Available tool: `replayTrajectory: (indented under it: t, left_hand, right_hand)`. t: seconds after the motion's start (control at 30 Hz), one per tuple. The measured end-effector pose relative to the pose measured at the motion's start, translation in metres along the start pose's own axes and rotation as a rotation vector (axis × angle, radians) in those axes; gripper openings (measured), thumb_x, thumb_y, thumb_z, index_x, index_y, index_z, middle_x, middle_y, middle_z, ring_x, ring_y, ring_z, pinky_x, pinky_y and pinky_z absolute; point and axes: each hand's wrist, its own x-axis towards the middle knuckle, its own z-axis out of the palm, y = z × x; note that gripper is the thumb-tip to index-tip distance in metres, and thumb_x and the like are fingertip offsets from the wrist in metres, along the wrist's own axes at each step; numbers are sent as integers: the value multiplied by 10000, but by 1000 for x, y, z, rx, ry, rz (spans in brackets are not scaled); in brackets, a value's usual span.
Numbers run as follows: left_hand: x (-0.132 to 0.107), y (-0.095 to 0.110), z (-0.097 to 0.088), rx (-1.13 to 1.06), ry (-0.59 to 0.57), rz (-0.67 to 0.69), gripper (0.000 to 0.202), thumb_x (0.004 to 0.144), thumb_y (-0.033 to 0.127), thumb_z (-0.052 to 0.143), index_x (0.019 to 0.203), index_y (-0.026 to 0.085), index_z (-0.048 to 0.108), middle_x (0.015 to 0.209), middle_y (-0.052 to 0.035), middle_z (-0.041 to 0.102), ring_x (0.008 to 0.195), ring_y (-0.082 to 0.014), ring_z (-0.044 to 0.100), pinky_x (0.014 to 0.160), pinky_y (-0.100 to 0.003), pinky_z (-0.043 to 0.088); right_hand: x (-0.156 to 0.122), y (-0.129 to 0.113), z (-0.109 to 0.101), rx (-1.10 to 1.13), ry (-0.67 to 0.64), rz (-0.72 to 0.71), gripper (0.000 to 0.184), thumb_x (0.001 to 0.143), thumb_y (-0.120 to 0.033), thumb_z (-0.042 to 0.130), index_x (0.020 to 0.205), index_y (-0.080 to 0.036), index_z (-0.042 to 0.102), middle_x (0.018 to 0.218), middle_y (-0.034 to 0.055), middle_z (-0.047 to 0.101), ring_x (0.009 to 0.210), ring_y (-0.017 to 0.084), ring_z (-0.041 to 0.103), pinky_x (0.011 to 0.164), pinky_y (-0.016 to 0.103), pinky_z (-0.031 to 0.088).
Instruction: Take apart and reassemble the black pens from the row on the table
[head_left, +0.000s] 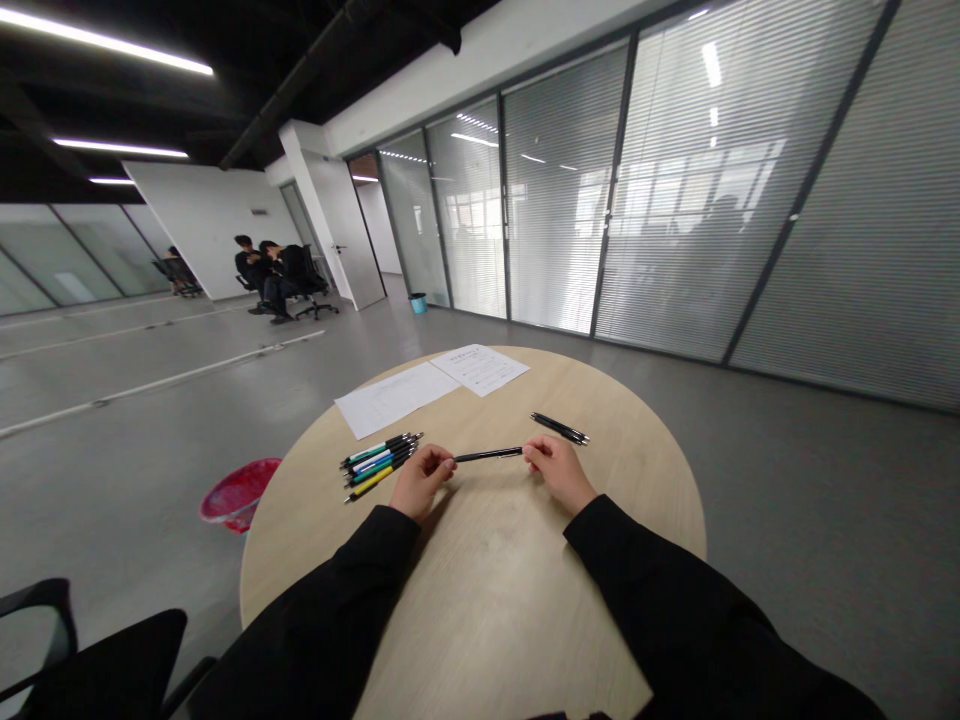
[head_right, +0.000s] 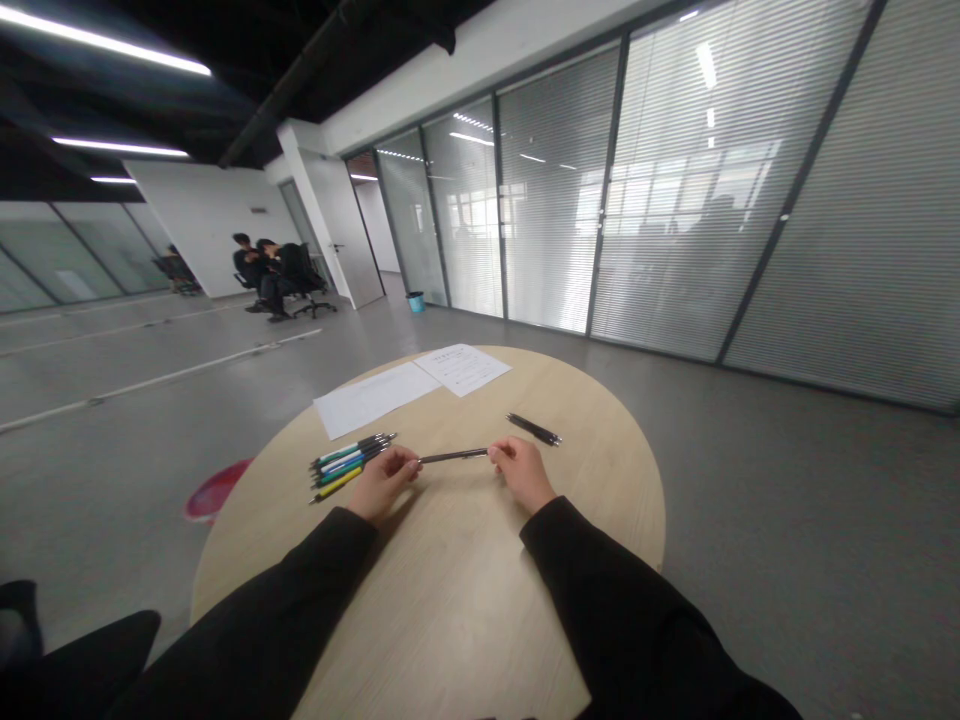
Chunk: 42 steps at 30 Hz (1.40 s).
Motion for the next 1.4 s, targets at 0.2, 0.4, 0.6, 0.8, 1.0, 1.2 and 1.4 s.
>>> replayTrajectory:
  t: [0.2, 0.4, 0.6, 0.8, 1.0, 1.2, 1.4]
  left_hand:
    - [-1, 3, 0, -18, 4, 0, 275, 737, 426, 696, 749, 166, 606, 642, 4, 618, 583, -127, 572, 589, -256, 463]
    - [-1, 3, 1, -22, 5, -11, 278, 743, 422, 697, 749, 159, 609, 648, -3, 624, 589, -125, 569, 589, -255, 464]
    - [-1, 2, 1, -16, 7, -16, 281, 742, 425, 696, 749, 158, 608, 643, -2, 621, 590, -125, 569, 592, -256, 462]
    - [-1, 4, 1, -26, 11, -12, 294, 730, 437, 708, 742, 160, 611, 645, -4, 627, 580, -126, 569, 587, -261, 469]
    - [-2, 5, 1, -18, 15, -10, 289, 736, 437, 706, 747, 164, 613, 644, -8, 630, 591, -136, 580, 591, -270, 479]
    - [-1, 0, 1, -44, 11, -16, 284, 730, 427, 708, 760, 162, 610, 658, -8, 637, 582, -125, 571, 587, -259, 471]
    - [0, -1, 1, -21, 8, -4, 291, 734, 434, 711, 753, 160, 614, 648, -11, 639, 582, -131, 578, 581, -263, 473]
  right_hand:
    - [2, 4, 1, 45, 1, 8, 247, 785, -417, 620, 755, -172, 627, 673, 15, 630, 581, 145, 580, 579, 265, 460]
    - [3, 4, 3, 119, 17, 28, 281, 750, -411, 651, 862, -153, 663, 749, 38, 650, 607, 145, 575, 584, 274, 478]
    - [2, 4, 4, 155, 17, 24, 294, 725, -380, 659, 895, -140, 673, 802, 58, 668, 634, 146, 576, 594, 278, 488]
    - [4, 8, 3, 85, 16, 21, 258, 737, -383, 649, 857, -157, 683, 766, 47, 673, 629, 152, 577, 591, 274, 471]
    - [4, 6, 2, 53, 14, 30, 283, 753, -411, 641, 875, -160, 683, 757, 46, 672, 619, 159, 579, 597, 282, 471]
    - [2, 3, 1, 21, 12, 17, 250, 772, -370, 614, 884, -159, 686, 774, 49, 683, 626, 161, 593, 611, 287, 486]
    - [2, 3, 1, 9, 15, 11, 225, 771, -357, 605, 857, -163, 680, 723, 35, 666, 605, 162, 587, 601, 288, 476]
